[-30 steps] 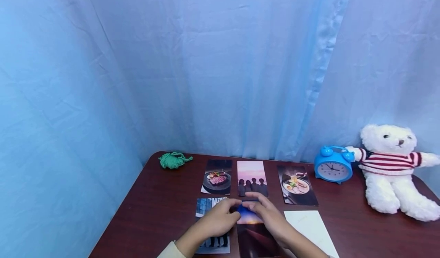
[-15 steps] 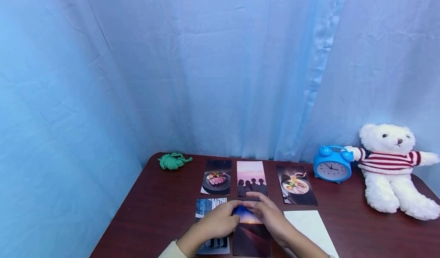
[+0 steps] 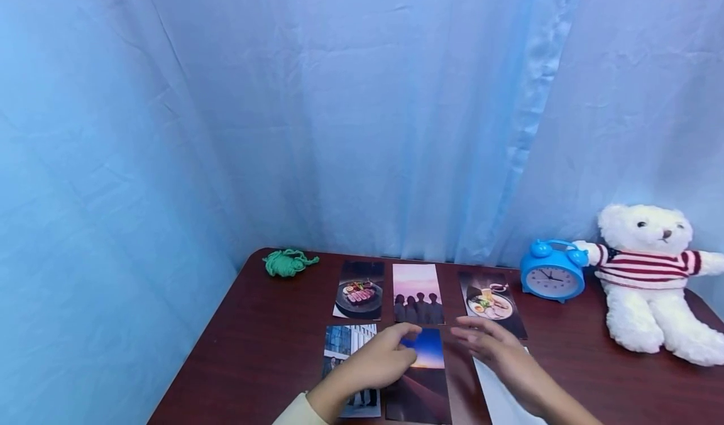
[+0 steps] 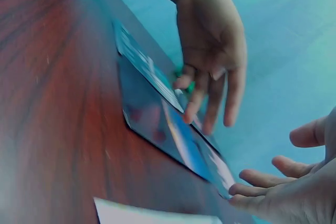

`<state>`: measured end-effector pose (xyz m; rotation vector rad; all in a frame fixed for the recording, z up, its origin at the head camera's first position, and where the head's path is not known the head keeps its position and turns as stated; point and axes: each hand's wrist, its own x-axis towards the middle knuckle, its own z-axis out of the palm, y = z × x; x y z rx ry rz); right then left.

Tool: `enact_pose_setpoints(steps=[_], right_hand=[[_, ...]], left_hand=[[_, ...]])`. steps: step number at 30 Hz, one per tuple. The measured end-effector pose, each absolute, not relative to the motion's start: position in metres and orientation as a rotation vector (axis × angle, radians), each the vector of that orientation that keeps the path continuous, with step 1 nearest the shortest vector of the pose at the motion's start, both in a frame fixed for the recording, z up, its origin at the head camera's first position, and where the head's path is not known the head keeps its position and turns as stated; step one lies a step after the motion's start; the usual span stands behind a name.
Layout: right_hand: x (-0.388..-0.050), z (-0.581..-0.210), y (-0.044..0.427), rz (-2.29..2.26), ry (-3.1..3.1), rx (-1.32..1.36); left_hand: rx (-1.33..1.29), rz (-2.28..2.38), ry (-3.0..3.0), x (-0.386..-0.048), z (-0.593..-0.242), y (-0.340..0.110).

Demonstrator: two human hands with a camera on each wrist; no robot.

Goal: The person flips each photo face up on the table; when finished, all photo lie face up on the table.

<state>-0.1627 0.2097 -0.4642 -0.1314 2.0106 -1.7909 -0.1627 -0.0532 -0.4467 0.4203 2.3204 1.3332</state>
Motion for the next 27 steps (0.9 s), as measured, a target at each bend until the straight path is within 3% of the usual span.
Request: enact_pose_setpoints(steps=[14,27], right_hand=[[-0.164,-0.449,0.322,-1.653,1.928,0.029],[-0.168,-0.457,0.346,-1.618,1.897,-0.021]], left_hand=[[0.151,1.819,1.824,-0.156,-0.452,0.017],[0.046,1.974,1.541,-0.168,-0.468,0.036]])
